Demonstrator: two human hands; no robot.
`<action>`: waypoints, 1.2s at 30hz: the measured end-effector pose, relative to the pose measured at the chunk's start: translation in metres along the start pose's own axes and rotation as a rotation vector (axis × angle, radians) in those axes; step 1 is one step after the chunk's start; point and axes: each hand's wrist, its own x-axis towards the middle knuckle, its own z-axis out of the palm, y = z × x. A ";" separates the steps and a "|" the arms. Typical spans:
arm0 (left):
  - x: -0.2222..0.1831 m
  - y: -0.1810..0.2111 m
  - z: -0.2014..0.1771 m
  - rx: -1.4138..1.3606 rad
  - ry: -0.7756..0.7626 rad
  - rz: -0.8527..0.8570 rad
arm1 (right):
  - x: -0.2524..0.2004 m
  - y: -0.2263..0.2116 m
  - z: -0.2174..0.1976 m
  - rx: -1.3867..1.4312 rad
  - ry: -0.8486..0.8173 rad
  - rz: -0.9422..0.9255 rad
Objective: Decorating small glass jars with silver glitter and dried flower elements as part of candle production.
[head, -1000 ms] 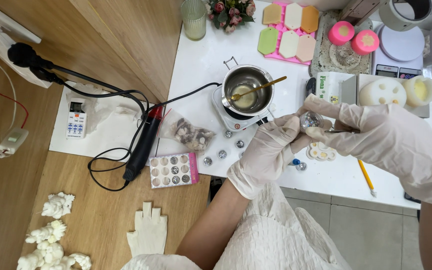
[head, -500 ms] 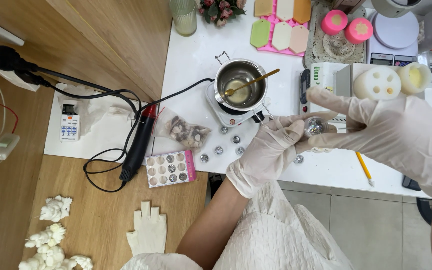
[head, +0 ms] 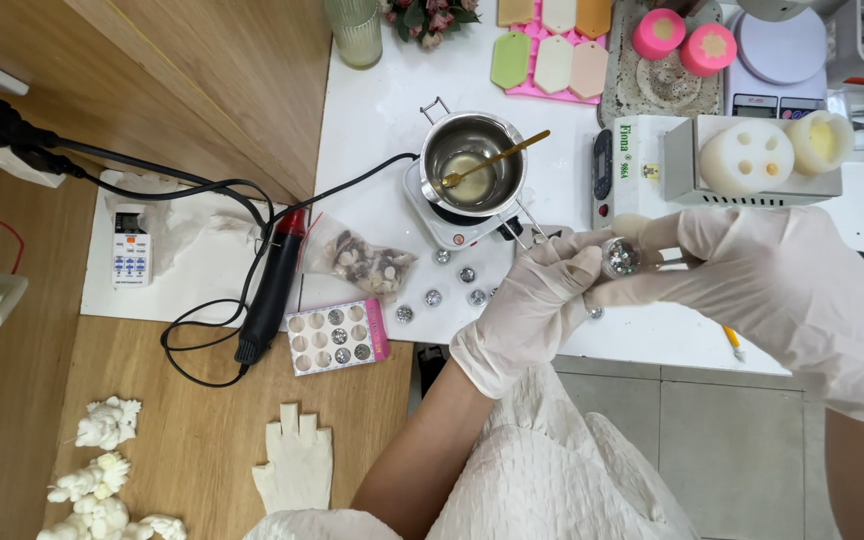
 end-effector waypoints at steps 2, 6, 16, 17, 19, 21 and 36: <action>-0.003 0.005 0.012 0.010 0.002 -0.016 | 0.009 0.019 0.008 0.011 -0.093 0.064; -0.012 -0.018 -0.028 -0.081 0.038 -0.017 | 0.002 0.036 0.036 -0.019 -0.012 -0.099; -0.077 -0.042 -0.060 -0.115 0.261 0.008 | 0.003 0.066 0.149 0.440 -0.130 -0.109; -0.085 -0.042 -0.065 -0.107 0.340 0.020 | -0.001 0.050 0.155 0.411 -0.125 0.041; -0.102 -0.046 -0.084 -0.106 0.427 0.036 | -0.003 0.024 0.168 0.376 -0.128 0.191; -0.122 -0.054 -0.111 -0.040 0.431 0.155 | -0.003 0.005 0.184 0.403 -0.094 0.140; -0.206 0.005 -0.150 1.421 0.990 0.537 | 0.090 -0.001 0.337 0.091 -0.086 -0.089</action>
